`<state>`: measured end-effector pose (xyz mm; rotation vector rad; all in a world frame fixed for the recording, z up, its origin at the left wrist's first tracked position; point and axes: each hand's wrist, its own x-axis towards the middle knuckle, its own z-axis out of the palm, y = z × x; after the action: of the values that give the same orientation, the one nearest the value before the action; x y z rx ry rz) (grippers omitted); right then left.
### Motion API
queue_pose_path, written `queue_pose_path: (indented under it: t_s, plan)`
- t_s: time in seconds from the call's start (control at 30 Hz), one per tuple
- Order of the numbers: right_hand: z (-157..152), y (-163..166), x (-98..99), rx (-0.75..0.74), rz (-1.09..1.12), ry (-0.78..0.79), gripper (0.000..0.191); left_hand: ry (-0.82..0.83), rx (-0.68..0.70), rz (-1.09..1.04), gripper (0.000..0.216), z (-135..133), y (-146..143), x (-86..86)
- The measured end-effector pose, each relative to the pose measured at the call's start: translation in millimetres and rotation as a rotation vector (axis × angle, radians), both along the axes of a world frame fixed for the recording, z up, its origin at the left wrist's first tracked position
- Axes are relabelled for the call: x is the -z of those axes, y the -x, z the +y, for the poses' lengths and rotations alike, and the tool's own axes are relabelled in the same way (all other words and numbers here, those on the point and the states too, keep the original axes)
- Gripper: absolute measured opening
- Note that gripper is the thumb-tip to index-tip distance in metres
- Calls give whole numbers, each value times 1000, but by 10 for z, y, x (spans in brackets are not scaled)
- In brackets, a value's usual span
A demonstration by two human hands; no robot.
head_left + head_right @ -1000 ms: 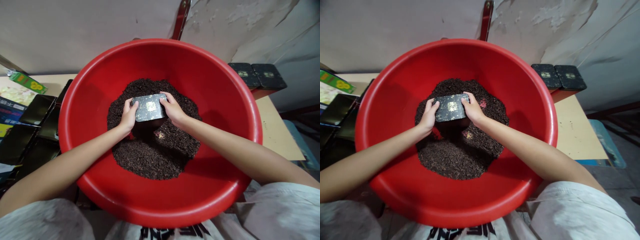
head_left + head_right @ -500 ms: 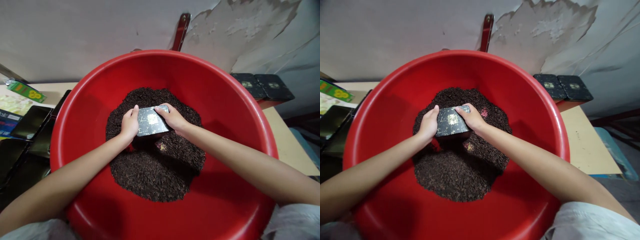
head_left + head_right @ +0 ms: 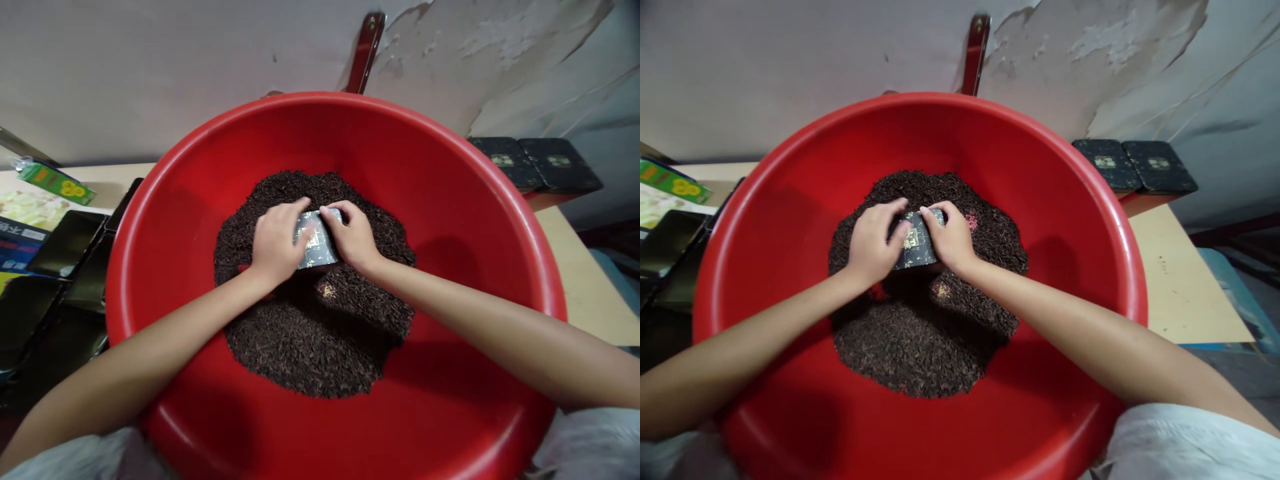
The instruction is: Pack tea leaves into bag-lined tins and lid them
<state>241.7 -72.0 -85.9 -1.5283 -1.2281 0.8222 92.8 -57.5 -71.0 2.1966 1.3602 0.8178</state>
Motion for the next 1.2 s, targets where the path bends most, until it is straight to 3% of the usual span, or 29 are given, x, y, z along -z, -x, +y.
queue_pose_path:
  t_s: [0.1, 0.2, 0.27, 0.4, 0.47, 0.53, 0.67, 0.77, 0.87, 0.97, 1.1, 1.2]
  plan:
    - [15, -21, 40, -65, -8, -88, 22, -72, 261, 345, 83, -9, -20, -61]
    - [60, -62, 106, -194, 115, -27, 31, -55, 330, 556, 115, 7, -28, -98]
    - [71, -120, 153, -306, 155, -9, 54, -40, 304, 660, 113, -4, -42, -137]
    - [8, -295, 208, -554, -12, -52, 125, -23, 195, 779, 104, -57, -39, -225]
    - [-38, -364, 216, -612, -148, -77, 139, -23, 227, 786, 109, -38, 5, -235]
    - [-68, -392, 225, -624, -267, -126, 135, -55, 312, 762, 109, 26, 70, -211]
    - [-104, -347, 250, -543, -381, -240, 108, -167, 387, 687, 100, 168, 185, -126]
    - [-208, -320, 170, -502, -413, -284, 103, -230, 437, 655, 100, 159, 208, -196]
    - [-437, -386, -95, -444, -423, -404, 99, -347, 498, 643, 95, 26, 125, -518]
    - [-737, -573, -507, -313, -422, -549, 95, -559, 568, 623, 86, -168, -107, -1041]
    - [-1142, -966, -1080, -77, -546, -708, 89, -834, 647, 574, 89, -424, -617, -1729]
    - [-1463, -1310, -1398, 114, -660, -737, 91, -979, 687, 509, 92, -592, -1100, -2040]
